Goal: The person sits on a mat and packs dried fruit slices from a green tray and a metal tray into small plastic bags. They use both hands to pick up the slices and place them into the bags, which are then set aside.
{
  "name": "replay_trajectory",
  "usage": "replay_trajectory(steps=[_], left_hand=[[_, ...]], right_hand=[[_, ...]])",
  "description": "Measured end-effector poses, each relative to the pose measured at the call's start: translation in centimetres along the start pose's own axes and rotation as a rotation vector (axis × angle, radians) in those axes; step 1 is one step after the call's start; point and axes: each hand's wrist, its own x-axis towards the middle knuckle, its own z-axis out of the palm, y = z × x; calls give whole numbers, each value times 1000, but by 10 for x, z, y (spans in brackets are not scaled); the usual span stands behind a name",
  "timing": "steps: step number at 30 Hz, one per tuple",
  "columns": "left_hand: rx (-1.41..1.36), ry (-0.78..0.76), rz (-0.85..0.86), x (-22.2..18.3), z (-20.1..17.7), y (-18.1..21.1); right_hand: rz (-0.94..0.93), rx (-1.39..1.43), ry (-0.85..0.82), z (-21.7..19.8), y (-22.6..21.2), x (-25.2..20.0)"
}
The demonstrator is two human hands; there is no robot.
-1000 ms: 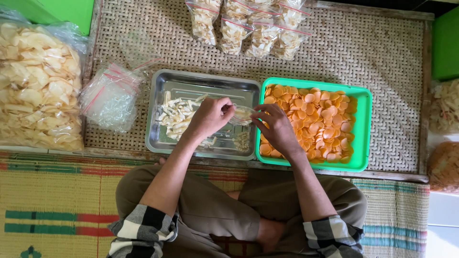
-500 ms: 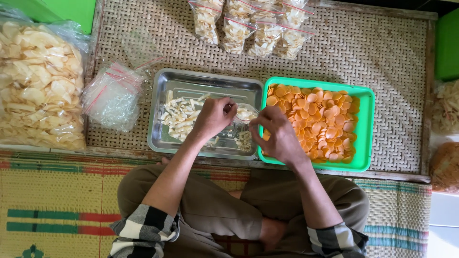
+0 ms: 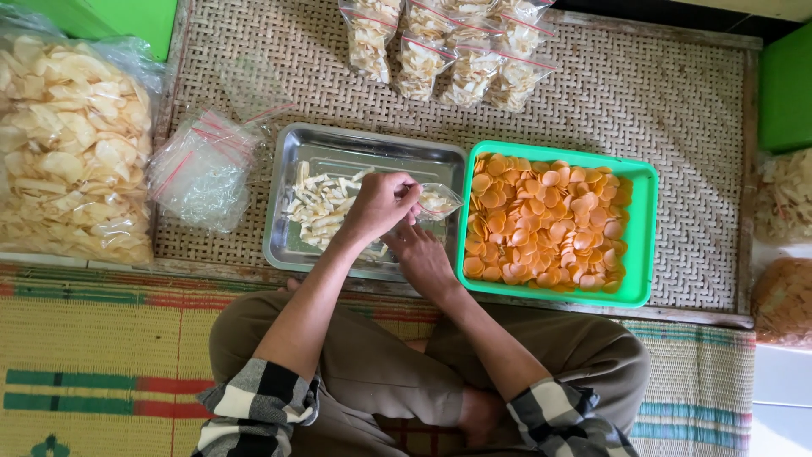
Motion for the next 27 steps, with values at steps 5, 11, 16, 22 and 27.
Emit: replay_trajectory(steps=[5,11,16,22,27], left_hand=[[25,5,10,0,0,0],[35,-9,14,0,0,-3],[46,-21,6,-2,0,0],[20,-46,-14,-1,-1,-1],[105,-32,-29,-6,-3,9]], right_hand=[[-83,-118,-13,-4,-3,23],[-104,-155,30,-1,-2,19],[-121,-163,126,22,11,1],[127,329,225,-17,23,-15],[176,699,220,-90,34,-14]])
